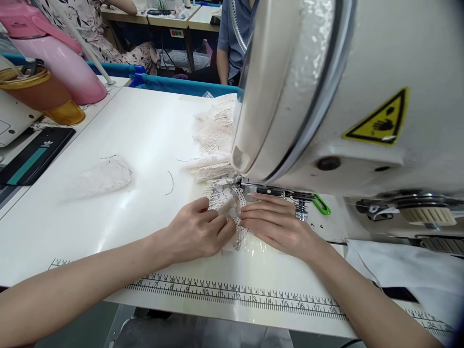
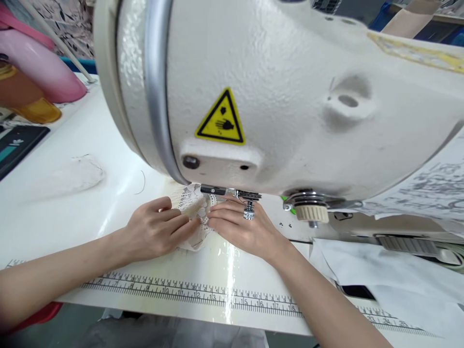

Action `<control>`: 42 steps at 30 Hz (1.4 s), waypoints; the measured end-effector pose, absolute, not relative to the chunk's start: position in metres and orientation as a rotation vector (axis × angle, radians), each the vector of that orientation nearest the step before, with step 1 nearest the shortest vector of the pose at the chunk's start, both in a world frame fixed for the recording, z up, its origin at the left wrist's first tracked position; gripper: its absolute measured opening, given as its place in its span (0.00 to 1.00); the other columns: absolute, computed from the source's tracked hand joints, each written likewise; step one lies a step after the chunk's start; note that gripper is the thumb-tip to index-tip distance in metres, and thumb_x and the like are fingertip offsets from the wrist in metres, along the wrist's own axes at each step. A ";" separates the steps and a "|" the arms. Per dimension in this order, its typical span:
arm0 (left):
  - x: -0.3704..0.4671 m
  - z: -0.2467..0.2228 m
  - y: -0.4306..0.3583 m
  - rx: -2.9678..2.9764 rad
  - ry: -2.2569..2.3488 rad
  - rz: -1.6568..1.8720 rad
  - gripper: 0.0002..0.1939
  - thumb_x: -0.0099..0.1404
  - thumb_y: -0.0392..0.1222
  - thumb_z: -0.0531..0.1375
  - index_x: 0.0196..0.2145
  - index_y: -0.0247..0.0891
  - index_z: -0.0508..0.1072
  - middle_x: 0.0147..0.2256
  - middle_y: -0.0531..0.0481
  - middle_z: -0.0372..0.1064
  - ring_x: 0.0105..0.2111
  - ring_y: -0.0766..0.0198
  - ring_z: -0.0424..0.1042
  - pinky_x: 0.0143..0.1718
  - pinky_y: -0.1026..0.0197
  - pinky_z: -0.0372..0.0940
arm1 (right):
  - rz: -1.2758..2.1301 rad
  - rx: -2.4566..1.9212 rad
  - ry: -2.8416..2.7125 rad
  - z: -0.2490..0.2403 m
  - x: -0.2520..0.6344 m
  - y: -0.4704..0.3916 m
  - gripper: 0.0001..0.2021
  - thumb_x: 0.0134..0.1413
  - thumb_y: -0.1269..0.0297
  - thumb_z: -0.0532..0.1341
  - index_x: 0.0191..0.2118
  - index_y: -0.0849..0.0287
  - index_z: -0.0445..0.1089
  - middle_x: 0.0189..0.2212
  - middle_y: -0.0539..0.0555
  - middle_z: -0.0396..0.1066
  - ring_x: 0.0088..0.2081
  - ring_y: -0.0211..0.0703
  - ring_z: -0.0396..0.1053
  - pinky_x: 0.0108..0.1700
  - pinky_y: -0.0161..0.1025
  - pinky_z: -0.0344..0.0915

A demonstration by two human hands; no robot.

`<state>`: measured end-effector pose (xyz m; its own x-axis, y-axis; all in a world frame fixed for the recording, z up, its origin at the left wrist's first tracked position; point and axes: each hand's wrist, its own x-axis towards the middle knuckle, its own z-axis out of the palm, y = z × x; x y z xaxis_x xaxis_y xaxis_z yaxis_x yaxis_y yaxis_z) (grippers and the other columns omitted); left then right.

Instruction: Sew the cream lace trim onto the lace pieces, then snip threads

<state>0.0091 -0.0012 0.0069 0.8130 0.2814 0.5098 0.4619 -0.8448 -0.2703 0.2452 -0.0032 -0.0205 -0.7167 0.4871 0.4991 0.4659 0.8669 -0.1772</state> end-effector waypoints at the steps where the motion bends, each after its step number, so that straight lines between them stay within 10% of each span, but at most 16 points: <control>1: 0.010 0.007 0.000 -2.605 -0.556 -0.665 0.12 0.62 0.25 0.55 0.25 0.37 0.70 0.17 0.58 0.63 0.16 0.71 0.58 0.18 0.64 0.57 | 0.052 -0.711 -2.491 -0.021 0.245 -0.003 0.12 0.58 0.74 0.61 0.46 0.52 0.71 0.42 0.48 0.77 0.45 0.39 0.73 0.53 0.44 0.70; 4: 0.011 0.004 0.003 -2.653 -0.581 -0.696 0.10 0.64 0.28 0.53 0.31 0.36 0.72 0.34 0.51 0.76 0.33 0.63 0.75 0.34 0.60 0.70 | 0.037 -0.724 -2.476 -0.017 0.242 -0.001 0.11 0.58 0.74 0.60 0.44 0.53 0.72 0.39 0.48 0.78 0.44 0.39 0.74 0.50 0.42 0.72; 9: 0.008 -0.011 0.005 -2.915 -0.705 -0.578 0.20 0.69 0.40 0.49 0.54 0.25 0.65 0.55 0.36 0.67 0.56 0.52 0.67 0.54 0.50 0.67 | 0.042 -0.661 -2.384 -0.009 0.236 0.002 0.09 0.56 0.78 0.60 0.40 0.57 0.71 0.35 0.49 0.78 0.41 0.39 0.75 0.48 0.39 0.73; 30: 0.012 -0.015 0.007 -2.915 -0.732 -0.494 0.26 0.71 0.48 0.48 0.57 0.26 0.65 0.56 0.36 0.65 0.58 0.51 0.65 0.56 0.49 0.66 | 0.013 -0.865 -2.434 -0.014 0.242 0.002 0.07 0.62 0.70 0.57 0.42 0.54 0.69 0.33 0.49 0.76 0.39 0.37 0.74 0.46 0.37 0.70; 42: 0.014 -0.016 0.008 -2.837 -0.660 -0.601 0.18 0.70 0.34 0.49 0.52 0.26 0.69 0.53 0.40 0.70 0.54 0.55 0.69 0.56 0.52 0.67 | 0.051 -0.888 -2.474 -0.011 0.243 0.005 0.08 0.63 0.70 0.55 0.43 0.56 0.70 0.35 0.51 0.77 0.40 0.37 0.74 0.45 0.36 0.70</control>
<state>0.0143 0.0083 -0.0157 0.8211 0.3867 0.4198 0.4541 -0.8882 -0.0701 0.2428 0.0050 -0.0115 -0.6579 0.6045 0.4491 0.5857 0.7856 -0.1995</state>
